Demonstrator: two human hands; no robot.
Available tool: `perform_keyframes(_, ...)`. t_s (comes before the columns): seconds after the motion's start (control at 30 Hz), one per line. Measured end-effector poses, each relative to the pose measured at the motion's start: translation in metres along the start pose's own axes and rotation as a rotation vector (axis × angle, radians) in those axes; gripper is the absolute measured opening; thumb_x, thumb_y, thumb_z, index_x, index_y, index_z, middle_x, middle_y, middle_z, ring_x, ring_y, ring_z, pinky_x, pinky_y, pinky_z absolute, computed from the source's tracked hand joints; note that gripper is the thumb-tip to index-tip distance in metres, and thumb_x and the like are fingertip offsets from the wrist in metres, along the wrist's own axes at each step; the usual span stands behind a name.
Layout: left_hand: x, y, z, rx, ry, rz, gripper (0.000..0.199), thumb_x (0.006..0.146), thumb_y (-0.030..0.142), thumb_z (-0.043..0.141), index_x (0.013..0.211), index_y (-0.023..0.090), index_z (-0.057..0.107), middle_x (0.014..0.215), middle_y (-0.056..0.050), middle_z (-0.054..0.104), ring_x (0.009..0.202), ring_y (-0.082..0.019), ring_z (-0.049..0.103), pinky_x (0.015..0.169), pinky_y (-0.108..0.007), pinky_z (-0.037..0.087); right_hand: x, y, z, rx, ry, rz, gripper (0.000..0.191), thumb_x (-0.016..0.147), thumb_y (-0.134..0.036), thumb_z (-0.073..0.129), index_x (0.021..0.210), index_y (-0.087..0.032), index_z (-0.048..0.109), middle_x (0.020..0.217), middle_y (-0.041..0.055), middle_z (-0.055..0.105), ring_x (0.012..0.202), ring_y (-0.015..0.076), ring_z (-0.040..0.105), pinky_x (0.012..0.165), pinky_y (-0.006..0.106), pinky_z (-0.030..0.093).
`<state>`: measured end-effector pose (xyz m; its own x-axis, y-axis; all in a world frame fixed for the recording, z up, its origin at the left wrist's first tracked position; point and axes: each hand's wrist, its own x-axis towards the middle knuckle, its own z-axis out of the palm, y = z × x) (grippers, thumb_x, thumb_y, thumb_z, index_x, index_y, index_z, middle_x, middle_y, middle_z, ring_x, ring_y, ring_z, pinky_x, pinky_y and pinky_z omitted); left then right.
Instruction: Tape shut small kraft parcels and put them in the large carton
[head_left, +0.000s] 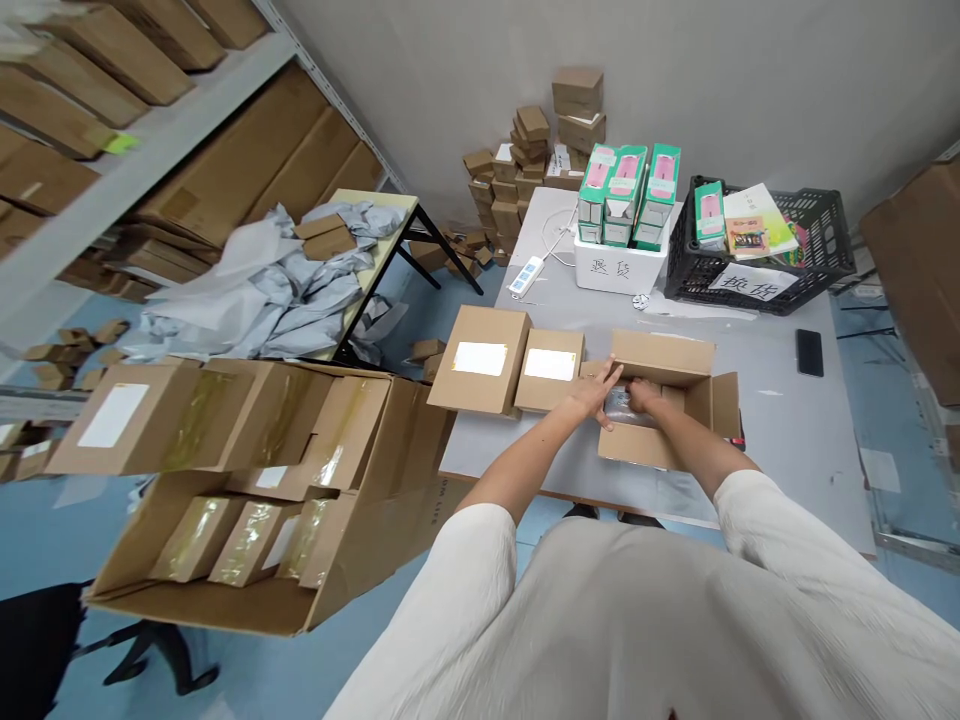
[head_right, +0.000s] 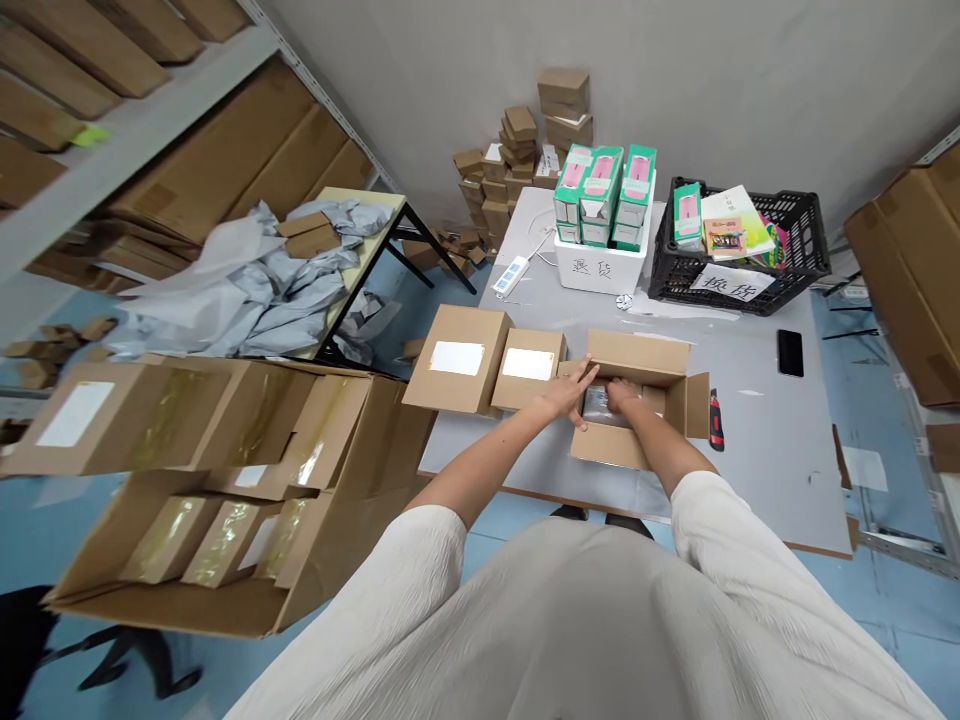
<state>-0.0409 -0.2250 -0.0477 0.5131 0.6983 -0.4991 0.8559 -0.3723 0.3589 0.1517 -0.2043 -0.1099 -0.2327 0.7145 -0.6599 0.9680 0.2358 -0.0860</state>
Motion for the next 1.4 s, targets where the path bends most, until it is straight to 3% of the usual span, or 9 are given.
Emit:
perform_keyframes(0.23,0.003,-0.002,-0.001,0.054,-0.009,-0.004,0.172,0.052,0.077,0.1,0.18,0.029,-0.003,0.182,-0.022,-0.021,0.143,-0.056,0.058,0.119,-0.062,0.047,-0.029,0.002,-0.018,-0.017,0.02,-0.035,0.027,0.098,-0.021,0.068,0.118,-0.017,0.085,0.127,0.0189,0.081,0.117,0.03,0.076,0.099,0.033,0.055)
perform_keyframes(0.43,0.004,-0.003,-0.007,0.049,-0.024,-0.003,0.175,0.05,0.081,0.098,0.179,0.031,-0.009,0.181,-0.022,-0.025,0.147,-0.058,0.053,0.119,-0.063,0.045,-0.076,0.019,-0.047,-0.088,0.14,-0.032,0.034,0.096,-0.011,0.063,0.124,-0.013,0.083,0.13,0.0223,0.079,0.122,0.0326,0.074,0.104,0.035,0.053)
perform_keyframes(0.6,0.005,-0.002,-0.01,0.075,-0.034,-0.015,0.177,0.05,0.085,0.096,0.178,0.029,-0.012,0.181,-0.023,-0.024,0.145,-0.057,0.055,0.115,-0.061,0.049,-0.108,0.037,-0.065,-0.141,0.213,-0.048,0.032,0.093,-0.009,0.065,0.119,-0.012,0.083,0.123,0.0228,0.081,0.115,0.0345,0.075,0.095,0.036,0.054)
perform_keyframes(0.8,0.004,-0.001,-0.016,0.092,-0.04,-0.019,0.174,0.052,0.086,0.094,0.179,0.028,-0.01,0.182,-0.021,-0.023,0.144,-0.057,0.056,0.116,-0.062,0.05,-0.129,0.06,-0.087,0.006,0.32,0.03,0.023,0.102,-0.026,0.063,0.113,-0.021,0.083,0.116,0.0157,0.082,0.108,0.03,0.075,0.082,0.03,0.05)
perform_keyframes(0.93,0.0,-0.003,-0.024,0.06,-0.047,-0.019,0.166,0.054,0.083,0.094,0.18,0.03,0.0,0.184,-0.017,-0.021,0.147,-0.055,0.054,0.116,-0.058,0.051,-0.137,0.074,-0.096,0.207,0.41,-0.012,0.021,0.102,-0.031,0.064,0.105,-0.02,0.082,0.112,0.0104,0.083,0.1,0.0249,0.073,0.075,0.027,0.046)
perform_keyframes(1.03,-0.006,-0.004,-0.027,-0.064,0.054,0.024,0.145,0.065,0.082,0.088,0.179,0.026,0.019,0.187,-0.019,-0.004,0.153,-0.05,0.05,0.118,-0.052,0.05,-0.143,0.077,-0.095,0.4,0.487,-0.089,0.019,0.099,-0.03,0.065,0.098,-0.019,0.081,0.107,0.0071,0.083,0.093,0.0221,0.071,0.075,0.026,0.047)
perform_keyframes(1.1,-0.011,-0.002,-0.028,-0.203,0.168,0.078,0.118,0.077,0.08,0.081,0.171,0.02,0.041,0.181,-0.022,0.028,0.15,-0.045,0.054,0.119,-0.049,0.049,-0.146,0.076,-0.093,0.542,0.525,-0.131,0.019,0.095,-0.032,0.068,0.093,-0.018,0.08,0.102,0.0058,0.083,0.09,0.0224,0.071,0.076,0.026,0.05)
perform_keyframes(1.2,-0.019,0.007,-0.029,-0.456,0.323,0.161,0.08,0.091,0.074,0.069,0.148,0.018,0.065,0.149,-0.019,0.068,0.13,-0.037,0.068,0.111,-0.047,0.054,-0.149,0.073,-0.093,0.77,0.555,-0.199,0.022,0.089,-0.039,0.072,0.091,-0.019,0.08,0.097,0.004,0.083,0.088,0.0238,0.071,0.077,0.03,0.055)
perform_keyframes(1.4,-0.031,0.041,-0.039,-0.943,0.558,0.313,0.051,0.093,0.065,0.07,0.116,0.02,0.07,0.117,-0.013,0.079,0.108,-0.028,0.074,0.094,-0.04,0.06,-0.154,0.062,-0.105,1.094,0.581,-0.332,0.037,0.079,-0.053,0.082,0.092,-0.018,0.08,0.095,0.0056,0.083,0.09,0.0252,0.073,0.082,0.036,0.061)
